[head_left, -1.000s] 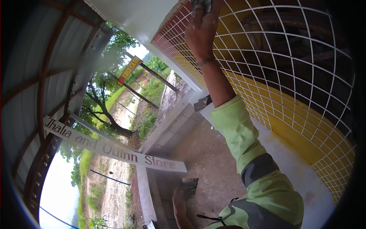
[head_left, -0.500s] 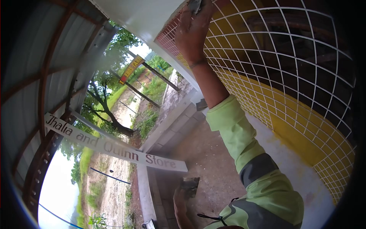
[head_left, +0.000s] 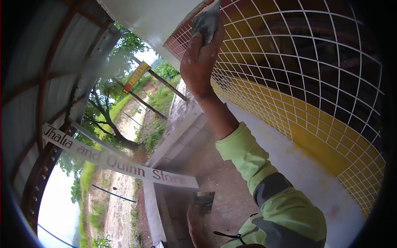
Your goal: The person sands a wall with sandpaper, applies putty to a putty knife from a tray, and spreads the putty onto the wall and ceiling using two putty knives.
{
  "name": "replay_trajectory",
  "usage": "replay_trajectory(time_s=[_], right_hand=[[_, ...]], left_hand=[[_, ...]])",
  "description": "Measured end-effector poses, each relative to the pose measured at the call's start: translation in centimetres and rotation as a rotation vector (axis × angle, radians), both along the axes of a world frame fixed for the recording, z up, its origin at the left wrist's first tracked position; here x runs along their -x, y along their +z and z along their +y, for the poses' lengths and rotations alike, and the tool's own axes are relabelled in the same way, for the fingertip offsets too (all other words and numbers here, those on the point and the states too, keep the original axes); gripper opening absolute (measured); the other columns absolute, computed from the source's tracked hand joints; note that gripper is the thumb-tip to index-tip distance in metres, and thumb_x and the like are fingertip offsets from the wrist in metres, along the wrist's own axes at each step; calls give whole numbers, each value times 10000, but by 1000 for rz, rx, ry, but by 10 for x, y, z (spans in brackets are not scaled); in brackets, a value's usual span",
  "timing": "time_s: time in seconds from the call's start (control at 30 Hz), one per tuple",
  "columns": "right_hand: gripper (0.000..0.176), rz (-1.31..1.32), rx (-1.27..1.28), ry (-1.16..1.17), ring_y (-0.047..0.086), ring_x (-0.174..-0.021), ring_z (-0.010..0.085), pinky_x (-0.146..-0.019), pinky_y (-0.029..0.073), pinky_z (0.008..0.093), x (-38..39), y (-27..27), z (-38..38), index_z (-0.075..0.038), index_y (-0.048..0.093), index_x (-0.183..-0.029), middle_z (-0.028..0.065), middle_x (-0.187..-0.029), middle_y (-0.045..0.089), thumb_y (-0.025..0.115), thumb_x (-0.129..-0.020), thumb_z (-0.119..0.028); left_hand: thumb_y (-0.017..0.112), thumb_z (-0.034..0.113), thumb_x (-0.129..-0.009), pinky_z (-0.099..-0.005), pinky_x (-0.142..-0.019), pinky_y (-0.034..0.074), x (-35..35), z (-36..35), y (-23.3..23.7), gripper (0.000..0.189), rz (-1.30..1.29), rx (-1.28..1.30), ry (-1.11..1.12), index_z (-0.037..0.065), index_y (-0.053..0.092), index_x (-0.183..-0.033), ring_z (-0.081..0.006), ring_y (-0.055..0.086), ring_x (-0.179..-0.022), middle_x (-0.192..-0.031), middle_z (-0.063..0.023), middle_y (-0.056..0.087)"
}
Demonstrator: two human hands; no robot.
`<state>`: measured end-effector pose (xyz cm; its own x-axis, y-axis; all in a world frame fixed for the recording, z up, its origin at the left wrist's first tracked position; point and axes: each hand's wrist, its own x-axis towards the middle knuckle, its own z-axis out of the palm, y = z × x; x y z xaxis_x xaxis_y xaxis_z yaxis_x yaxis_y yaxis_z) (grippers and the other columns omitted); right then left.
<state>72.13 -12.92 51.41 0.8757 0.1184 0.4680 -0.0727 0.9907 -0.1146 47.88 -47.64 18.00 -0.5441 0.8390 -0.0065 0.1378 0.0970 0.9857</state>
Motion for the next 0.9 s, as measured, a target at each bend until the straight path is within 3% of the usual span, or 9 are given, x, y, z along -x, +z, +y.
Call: replay_trajectory(time_s=[0.07,0.23,0.27,0.47,0.57,0.67,0.77,0.83,0.9], right_hand=[[512,16,8,24,491,-1038,234,-955,409,331,-12,-4,5,91,283,-1414,183,-1211,455,357,-915,11],[485,-18,40,-306,487,-964,201,-918,416,305,-60,6,17,94,325,-1367,166,-1154,467,372,-890,21],[546,-13,45,-137,363,-1356,392,-1149,303,448,-63,12,6,118,205,-1477,308,-1435,331,410,-1009,-75],[522,3,21,-147,344,-1367,384,-1163,263,440,-61,34,-15,124,221,-1476,301,-1473,300,388,-1024,-78],[494,153,-101,-53,382,-1345,369,-1141,299,433,-37,47,-29,109,289,-1459,282,-1456,351,393,-1042,-134],[461,-38,67,-352,498,-994,219,-934,415,323,-25,18,-18,85,335,-1366,184,-1186,467,398,-919,-6],[484,-135,67,80,500,-1093,255,-986,403,346,-12,-27,-39,56,310,-1406,207,-1243,466,442,-953,-51],[445,-43,-8,412,496,-1161,286,-1019,401,359,-5,-67,-62,37,385,-1385,209,-1279,473,471,-952,-19],[405,-82,201,480,516,-1144,258,-1014,407,347,-2,-130,-75,34,452,-1332,176,-1265,503,492,-932,-17]], left_hand=[[513,238,-990,-265,-616,479,-19,0,15,384,-40,-17,22,20,545,-1304,-125,619,-784,-996,-65,656],[517,237,-981,-272,-645,484,-8,-6,12,382,-44,38,2,29,556,-1298,-129,624,-828,-1038,-62,653],[519,238,-980,-271,-642,481,-8,-6,13,380,-39,49,16,30,559,-1295,-126,621,-822,-1035,-58,652],[532,249,-974,-268,-626,462,10,1,0,379,-36,-53,-51,29,569,-1280,-112,595,-766,-959,-38,641],[536,252,-974,-263,-614,453,5,6,8,383,-26,-26,-78,27,567,-1281,-111,588,-750,-942,-37,638],[536,257,-974,-256,-602,441,-3,14,15,388,-26,5,-87,15,568,-1275,-107,575,-724,-932,-41,639],[532,261,-978,-249,-590,426,0,17,8,391,-37,-18,-127,2,569,-1270,-102,559,-706,-922,-44,636],[532,257,-981,-248,-588,422,20,17,-8,381,9,-65,-190,-2,573,-1256,-101,556,-702,-915,-44,633],[532,262,-981,-247,-597,422,32,17,-27,390,9,-102,-205,-10,583,-1255,-100,553,-716,-914,-44,635]])
